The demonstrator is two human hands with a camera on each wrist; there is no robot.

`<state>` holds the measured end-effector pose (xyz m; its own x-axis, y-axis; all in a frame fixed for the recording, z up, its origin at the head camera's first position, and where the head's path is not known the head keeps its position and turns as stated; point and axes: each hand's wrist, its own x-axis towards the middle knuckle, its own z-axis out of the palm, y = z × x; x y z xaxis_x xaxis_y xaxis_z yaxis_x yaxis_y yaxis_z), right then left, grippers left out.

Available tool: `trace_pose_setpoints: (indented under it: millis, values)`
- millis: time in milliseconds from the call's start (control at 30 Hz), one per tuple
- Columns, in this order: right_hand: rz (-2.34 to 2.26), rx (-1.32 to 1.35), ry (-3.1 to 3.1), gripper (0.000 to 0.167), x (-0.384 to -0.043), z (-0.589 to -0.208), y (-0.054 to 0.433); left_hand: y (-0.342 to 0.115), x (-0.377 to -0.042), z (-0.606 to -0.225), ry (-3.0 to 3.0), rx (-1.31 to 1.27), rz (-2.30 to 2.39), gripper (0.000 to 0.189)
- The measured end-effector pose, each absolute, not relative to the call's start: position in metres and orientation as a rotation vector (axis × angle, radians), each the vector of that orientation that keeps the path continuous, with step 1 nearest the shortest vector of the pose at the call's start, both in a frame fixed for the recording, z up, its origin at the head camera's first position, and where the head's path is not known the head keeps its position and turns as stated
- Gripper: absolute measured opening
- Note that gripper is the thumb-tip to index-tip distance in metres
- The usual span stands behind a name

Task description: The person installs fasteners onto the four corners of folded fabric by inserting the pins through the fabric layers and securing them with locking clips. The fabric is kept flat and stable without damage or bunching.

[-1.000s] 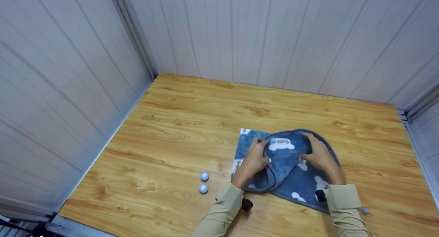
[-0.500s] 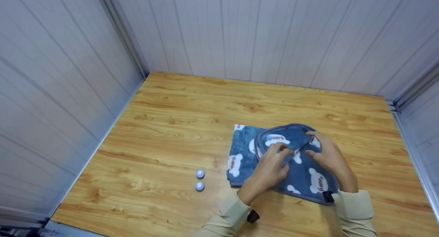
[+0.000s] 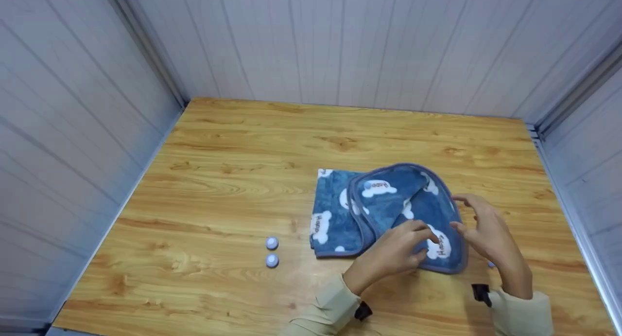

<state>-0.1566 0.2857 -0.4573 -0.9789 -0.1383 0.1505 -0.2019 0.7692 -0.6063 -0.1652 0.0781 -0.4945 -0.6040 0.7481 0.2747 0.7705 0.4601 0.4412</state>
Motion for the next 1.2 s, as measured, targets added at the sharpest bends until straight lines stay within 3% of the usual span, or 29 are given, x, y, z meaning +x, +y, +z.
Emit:
trace_pose_setpoints:
  millis: [633,967,1200]
  values:
    - [0.931,-0.055,-3.114,0.048,-0.105,-0.478,0.343,0.115,-0.147,-0.524,-2.814,-1.627,-0.469,0.028]
    - [1.072,-0.191,-3.235,0.049,-0.104,-0.496,0.356,0.118,-0.138,-0.529,-2.986,-1.527,-0.42,0.012]
    - [1.211,-0.318,-3.302,0.047,-0.108,-0.509,0.358,0.122,-0.138,-0.532,-3.022,-1.509,-0.323,0.015]
